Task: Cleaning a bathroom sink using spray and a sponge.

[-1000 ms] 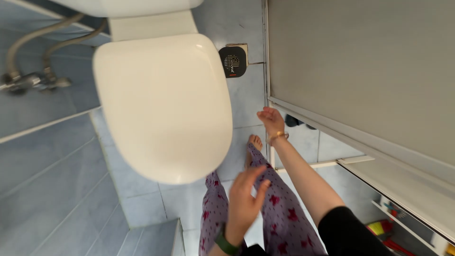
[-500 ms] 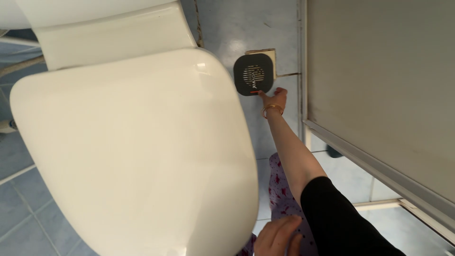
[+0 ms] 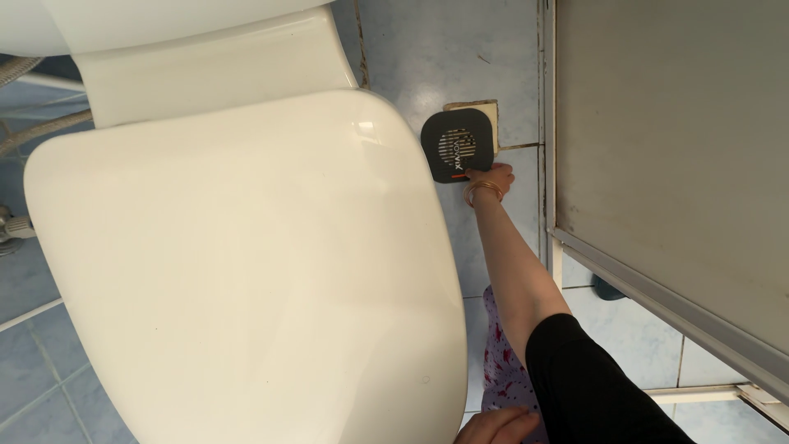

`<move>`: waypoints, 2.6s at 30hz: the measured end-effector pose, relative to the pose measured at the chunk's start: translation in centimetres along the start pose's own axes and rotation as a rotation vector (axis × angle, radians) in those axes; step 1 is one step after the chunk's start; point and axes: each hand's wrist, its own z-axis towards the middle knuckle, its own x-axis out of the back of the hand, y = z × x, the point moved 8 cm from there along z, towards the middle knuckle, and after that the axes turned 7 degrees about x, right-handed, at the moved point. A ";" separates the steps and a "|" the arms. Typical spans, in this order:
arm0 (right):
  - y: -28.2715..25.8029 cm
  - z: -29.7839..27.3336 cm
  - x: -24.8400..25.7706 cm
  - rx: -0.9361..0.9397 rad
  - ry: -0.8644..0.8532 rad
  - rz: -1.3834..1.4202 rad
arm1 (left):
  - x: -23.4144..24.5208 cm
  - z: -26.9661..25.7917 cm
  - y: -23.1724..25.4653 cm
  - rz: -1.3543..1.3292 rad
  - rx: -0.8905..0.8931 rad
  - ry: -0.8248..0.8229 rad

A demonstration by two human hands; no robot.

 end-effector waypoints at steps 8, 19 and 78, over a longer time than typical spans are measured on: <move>-0.7 -1.0 0.0 0.196 -0.132 0.379 | 2.5 1.5 3.4 -0.060 0.066 0.045; -2.3 -24.2 34.2 0.990 0.032 0.207 | 9.6 -4.9 16.5 -0.045 0.360 0.050; 60.3 -93.8 90.4 -0.320 1.099 1.747 | -20.6 -64.1 56.3 0.044 0.435 -1.613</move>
